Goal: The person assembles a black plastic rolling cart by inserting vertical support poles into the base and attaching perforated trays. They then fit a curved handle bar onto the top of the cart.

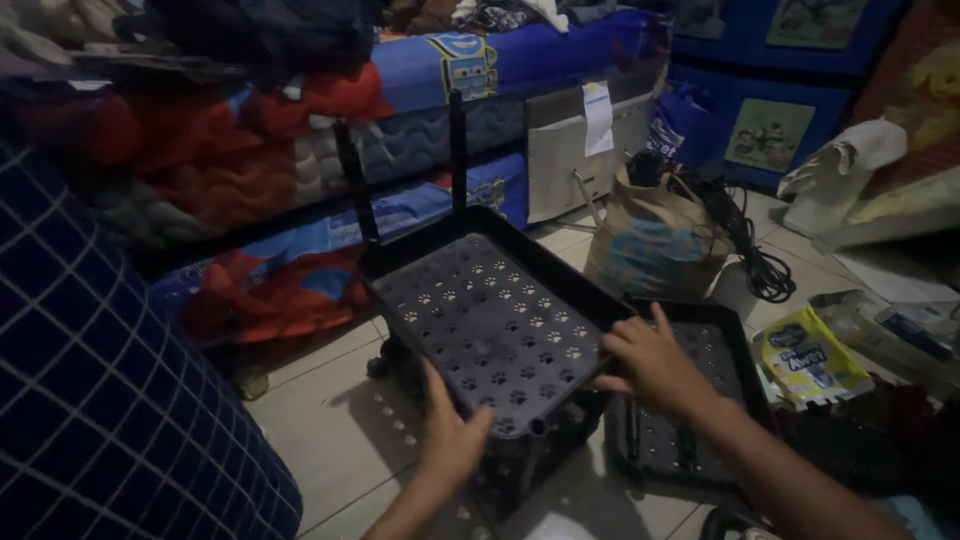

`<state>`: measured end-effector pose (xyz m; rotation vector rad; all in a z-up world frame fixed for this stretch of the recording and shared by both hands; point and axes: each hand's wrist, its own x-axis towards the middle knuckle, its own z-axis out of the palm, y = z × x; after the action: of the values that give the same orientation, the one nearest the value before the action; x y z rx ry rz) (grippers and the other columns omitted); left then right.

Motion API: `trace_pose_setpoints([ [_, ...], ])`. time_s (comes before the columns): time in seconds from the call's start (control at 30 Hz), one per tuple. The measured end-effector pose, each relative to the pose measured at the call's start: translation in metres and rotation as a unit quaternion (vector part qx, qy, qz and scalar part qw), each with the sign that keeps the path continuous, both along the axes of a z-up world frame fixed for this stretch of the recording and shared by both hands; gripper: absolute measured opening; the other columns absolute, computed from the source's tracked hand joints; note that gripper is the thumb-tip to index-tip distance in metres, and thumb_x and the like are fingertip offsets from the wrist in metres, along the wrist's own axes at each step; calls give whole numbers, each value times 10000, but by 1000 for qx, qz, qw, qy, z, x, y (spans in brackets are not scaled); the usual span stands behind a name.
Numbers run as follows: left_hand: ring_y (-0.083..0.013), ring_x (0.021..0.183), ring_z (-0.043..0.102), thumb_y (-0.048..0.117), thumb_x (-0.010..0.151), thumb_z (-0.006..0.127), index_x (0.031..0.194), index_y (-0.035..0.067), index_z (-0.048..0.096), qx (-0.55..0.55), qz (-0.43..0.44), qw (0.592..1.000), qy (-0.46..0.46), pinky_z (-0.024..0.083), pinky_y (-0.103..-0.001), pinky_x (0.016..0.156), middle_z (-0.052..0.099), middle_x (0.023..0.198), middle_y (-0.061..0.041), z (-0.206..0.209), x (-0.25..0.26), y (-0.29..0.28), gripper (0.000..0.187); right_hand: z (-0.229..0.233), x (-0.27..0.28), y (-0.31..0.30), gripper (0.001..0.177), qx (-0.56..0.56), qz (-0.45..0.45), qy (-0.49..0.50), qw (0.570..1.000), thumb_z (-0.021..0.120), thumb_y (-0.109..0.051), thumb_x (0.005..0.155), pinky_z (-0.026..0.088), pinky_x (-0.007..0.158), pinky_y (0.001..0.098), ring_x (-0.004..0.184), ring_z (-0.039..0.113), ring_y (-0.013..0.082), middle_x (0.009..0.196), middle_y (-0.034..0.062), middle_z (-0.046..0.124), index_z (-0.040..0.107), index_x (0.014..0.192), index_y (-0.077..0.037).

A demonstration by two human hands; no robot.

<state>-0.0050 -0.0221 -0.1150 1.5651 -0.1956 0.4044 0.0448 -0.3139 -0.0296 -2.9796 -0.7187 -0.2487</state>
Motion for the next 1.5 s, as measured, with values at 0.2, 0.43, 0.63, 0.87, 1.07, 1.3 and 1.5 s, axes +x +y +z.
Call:
trace_pose_setpoints([
  [0.2,-266,986,715,12,828,629,1622,222,244,74,69,976,192,585,-361,787,631,1368,-133,19,19,89,907,-5,-33,42,358,115,168,-51,978,743,-219,860,258,1137,609,1102,618,232,1077,29,678,663,1199,-135],
  [0.43,-297,1095,679,210,909,686,1495,124,505,254,251,919,164,548,-427,901,665,1272,-205,78,-6,97,620,-10,-69,85,432,135,126,-117,976,738,-101,807,394,960,545,984,622,263,1005,39,670,662,1230,-140],
  [0.63,-300,1135,641,373,929,638,1059,61,733,433,117,880,-157,446,-468,990,737,1145,-126,96,-41,12,352,-11,-95,98,586,86,61,-66,992,763,-115,763,298,1007,664,1048,601,301,1076,65,655,626,1331,-157],
  [0.87,-259,849,701,671,840,624,1007,104,713,585,29,810,-23,577,-398,667,705,937,-84,86,-26,-2,598,-14,-64,38,531,240,154,-198,938,726,-302,828,162,1071,729,1189,589,335,1233,152,654,612,1288,-63],
  [1.07,-243,774,719,666,869,606,926,151,693,607,12,795,8,582,-409,648,706,825,-62,76,-10,-13,525,-126,35,-96,376,353,-291,-10,889,592,-384,973,551,926,437,1061,712,322,1131,144,733,693,1159,-74],
  [1.3,-314,803,712,562,838,704,885,147,692,606,76,791,-47,570,-453,602,715,830,-89,64,6,-35,417,-306,79,-207,605,97,-398,254,876,790,-601,781,608,907,451,1003,776,346,1042,191,791,772,1000,-37],
  [1.5,-293,870,706,467,871,703,908,97,685,576,28,816,-34,560,-457,702,745,889,-78,69,21,-49,372,-332,80,-195,697,143,-387,138,900,778,-522,770,586,932,485,1055,745,406,1109,230,765,649,1221,-5],
])
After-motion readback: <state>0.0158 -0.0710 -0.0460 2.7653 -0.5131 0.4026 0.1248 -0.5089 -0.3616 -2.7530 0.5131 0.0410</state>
